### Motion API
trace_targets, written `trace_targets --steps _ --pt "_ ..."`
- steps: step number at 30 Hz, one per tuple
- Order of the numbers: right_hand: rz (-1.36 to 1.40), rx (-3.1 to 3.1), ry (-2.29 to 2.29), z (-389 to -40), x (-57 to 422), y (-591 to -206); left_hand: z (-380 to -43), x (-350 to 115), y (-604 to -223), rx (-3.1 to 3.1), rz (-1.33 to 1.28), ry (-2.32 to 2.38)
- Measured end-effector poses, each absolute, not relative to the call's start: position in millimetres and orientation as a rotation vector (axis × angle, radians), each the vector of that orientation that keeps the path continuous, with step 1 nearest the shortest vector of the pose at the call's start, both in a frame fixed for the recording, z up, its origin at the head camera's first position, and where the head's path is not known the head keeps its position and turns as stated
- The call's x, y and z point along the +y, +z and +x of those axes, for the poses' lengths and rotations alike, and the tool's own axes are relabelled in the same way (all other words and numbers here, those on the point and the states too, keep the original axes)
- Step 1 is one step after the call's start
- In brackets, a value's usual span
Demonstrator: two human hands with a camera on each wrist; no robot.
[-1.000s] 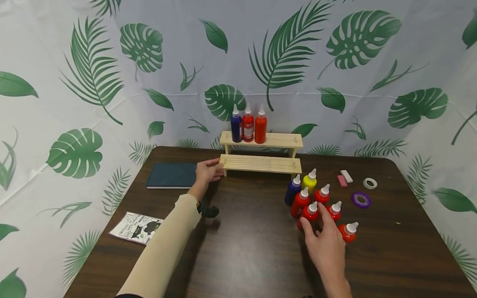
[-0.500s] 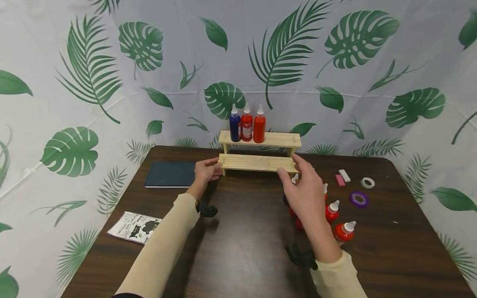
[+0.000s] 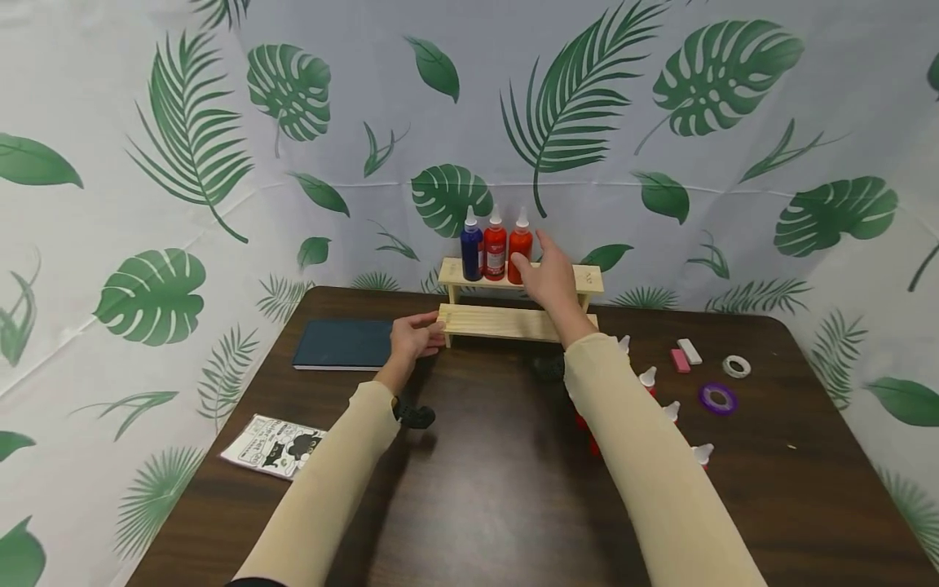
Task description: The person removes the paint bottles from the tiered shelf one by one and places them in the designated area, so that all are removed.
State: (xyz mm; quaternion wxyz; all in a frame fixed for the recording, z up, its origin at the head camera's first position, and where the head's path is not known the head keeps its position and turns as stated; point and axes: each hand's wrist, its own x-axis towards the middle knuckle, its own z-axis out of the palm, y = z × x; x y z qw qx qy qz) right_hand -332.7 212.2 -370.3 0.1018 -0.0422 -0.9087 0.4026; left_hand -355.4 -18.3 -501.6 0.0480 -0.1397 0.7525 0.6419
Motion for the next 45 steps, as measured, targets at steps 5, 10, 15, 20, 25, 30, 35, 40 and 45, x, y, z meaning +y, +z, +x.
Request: trace_targets --steps 5,10,15,20,25,30,35,40,45 --pt "-0.130 -2.696 1.302 -349 217 -371 -358 -12 -504 2.270 -0.444 1.948" --pt "-0.100 -2.713 1.299 -354 218 -371 -362 -7 -504 2.264 -0.482 1.935" --pt "-0.193 -2.651 1.316 -357 219 -373 -363 -2 -503 2.294 -0.475 1.930" --pt "-0.215 -2.584 1.323 -353 221 -376 -363 0 -503 2.292 -0.474 1.944" --pt "-0.244 -2.526 1.417 -340 218 -377 -363 0 -504 2.277 -0.471 1.956" --pt "-0.278 -2.403 1.623 -311 217 -373 -365 -1 -507 2.291 -0.502 1.943" --pt "-0.164 -2.373 1.646 -255 224 -379 -363 -3 -507 2.284 -0.507 1.955" --pt "-0.097 -2.412 1.578 -198 233 -401 -363 -4 -506 2.266 -0.499 1.984" --pt "-0.140 -2.506 1.418 -148 240 -425 -366 -3 -505 2.259 -0.522 1.979"
